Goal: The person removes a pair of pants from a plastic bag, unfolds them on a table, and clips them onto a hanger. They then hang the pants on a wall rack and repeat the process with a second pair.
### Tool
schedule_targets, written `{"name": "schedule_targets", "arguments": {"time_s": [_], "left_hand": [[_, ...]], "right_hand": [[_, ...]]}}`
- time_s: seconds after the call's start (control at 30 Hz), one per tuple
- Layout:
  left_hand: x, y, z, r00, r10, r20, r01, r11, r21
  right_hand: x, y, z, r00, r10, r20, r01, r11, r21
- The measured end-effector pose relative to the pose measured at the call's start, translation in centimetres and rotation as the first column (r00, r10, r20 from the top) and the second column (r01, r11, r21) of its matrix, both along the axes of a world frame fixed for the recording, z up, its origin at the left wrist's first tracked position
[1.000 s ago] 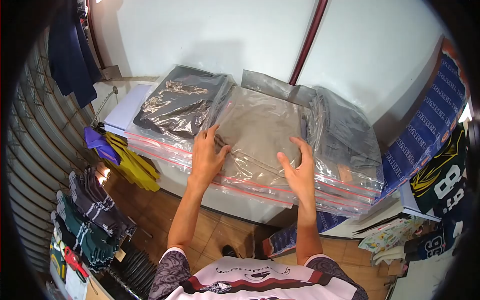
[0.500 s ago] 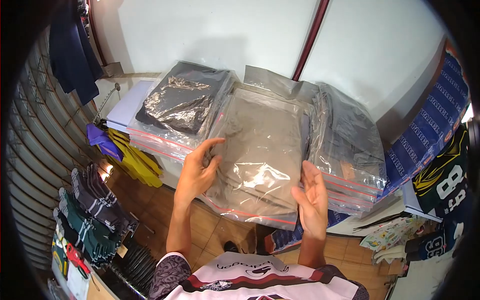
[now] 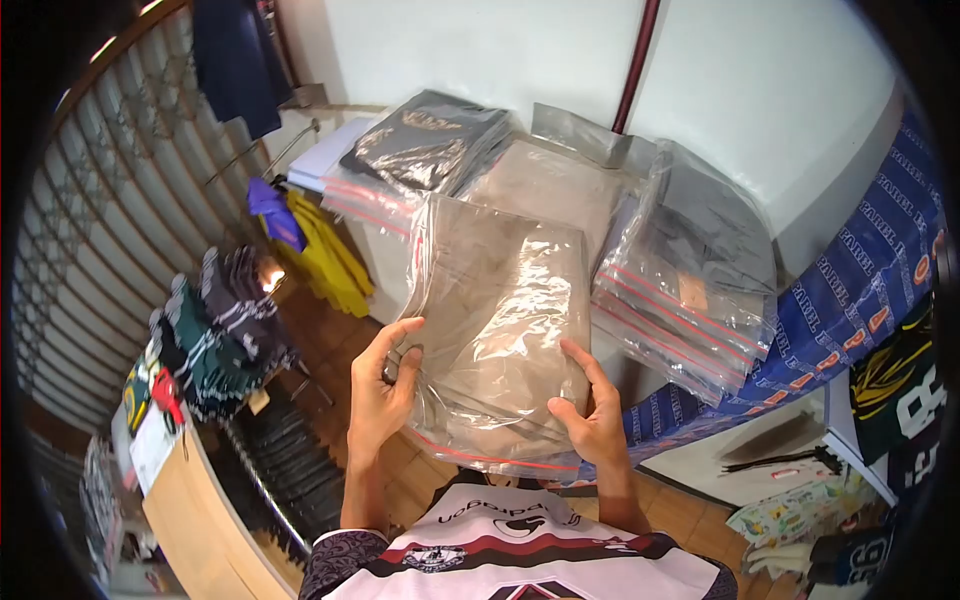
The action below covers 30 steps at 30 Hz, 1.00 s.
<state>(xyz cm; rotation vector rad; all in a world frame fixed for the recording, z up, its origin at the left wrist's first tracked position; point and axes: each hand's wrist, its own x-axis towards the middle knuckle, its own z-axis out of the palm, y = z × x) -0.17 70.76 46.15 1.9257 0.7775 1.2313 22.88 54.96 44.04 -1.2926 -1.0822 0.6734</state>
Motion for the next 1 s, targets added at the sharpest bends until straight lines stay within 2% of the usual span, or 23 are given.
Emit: {"name": "schedule_targets", "arguments": {"time_s": [0.1, 0.2, 0.3, 0.43, 0.47, 0.57, 0.6, 0.7, 0.73, 0.87, 1.0], "left_hand": [[-2.0, -6.0, -1.4, 0.992, 0.126, 0.018, -0.126, 0.992, -0.003], [-3.7, -13.1, -2.7, 0.965, 0.259, 0.036, -0.251, 0.955, -0.156], [-5.1, -19.5, -4.8, 0.914, 0.406, 0.024, -0.402, 0.911, -0.097], [-7.2, -26.9, -7.2, 0.848, 0.528, 0.037, -0.515, 0.839, -0.175], [-7.7, -28.3, -7.7, 0.819, 0.573, 0.029, -0.572, 0.819, -0.040], [-9.4, -33.2, -8.5, 0.770, 0.638, 0.028, -0.619, 0.757, -0.209], [-10.3, -34.8, -8.9, 0.761, 0.648, 0.036, -0.599, 0.722, -0.345], [-13.3, -38.7, -9.7, 0.717, 0.695, 0.040, -0.660, 0.697, -0.283], [-14.7, -39.7, -10.4, 0.692, 0.720, 0.047, -0.702, 0.687, -0.186], [-20.9, -46.9, -10.7, 0.578, 0.813, -0.061, -0.781, 0.531, -0.328], [-28.3, -54.9, -11.5, 0.414, 0.909, -0.050, -0.896, 0.397, -0.198]], "right_hand": [[-0.2, -3.4, -0.4, 0.991, 0.084, 0.105, -0.085, 0.996, 0.005], [-0.5, -6.8, -1.5, 0.958, 0.136, 0.252, -0.149, 0.988, 0.032], [-1.2, -10.3, -2.7, 0.920, 0.211, 0.329, -0.239, 0.970, 0.046], [-3.0, -14.4, -4.0, 0.890, 0.331, 0.314, -0.337, 0.941, -0.037], [-3.4, -15.3, -4.3, 0.878, 0.362, 0.313, -0.365, 0.930, -0.052], [-5.4, -17.5, -5.3, 0.847, 0.443, 0.293, -0.442, 0.894, -0.076], [-6.3, -18.2, -5.5, 0.836, 0.471, 0.282, -0.468, 0.880, -0.082], [-9.5, -19.9, -5.8, 0.787, 0.561, 0.256, -0.552, 0.826, -0.112], [-10.9, -20.4, -5.8, 0.768, 0.591, 0.249, -0.584, 0.804, -0.108], [-17.6, -22.7, -7.3, 0.664, 0.727, 0.173, -0.710, 0.686, -0.160], [-26.7, -26.0, -8.3, 0.502, 0.849, 0.166, -0.836, 0.525, -0.156]]}}
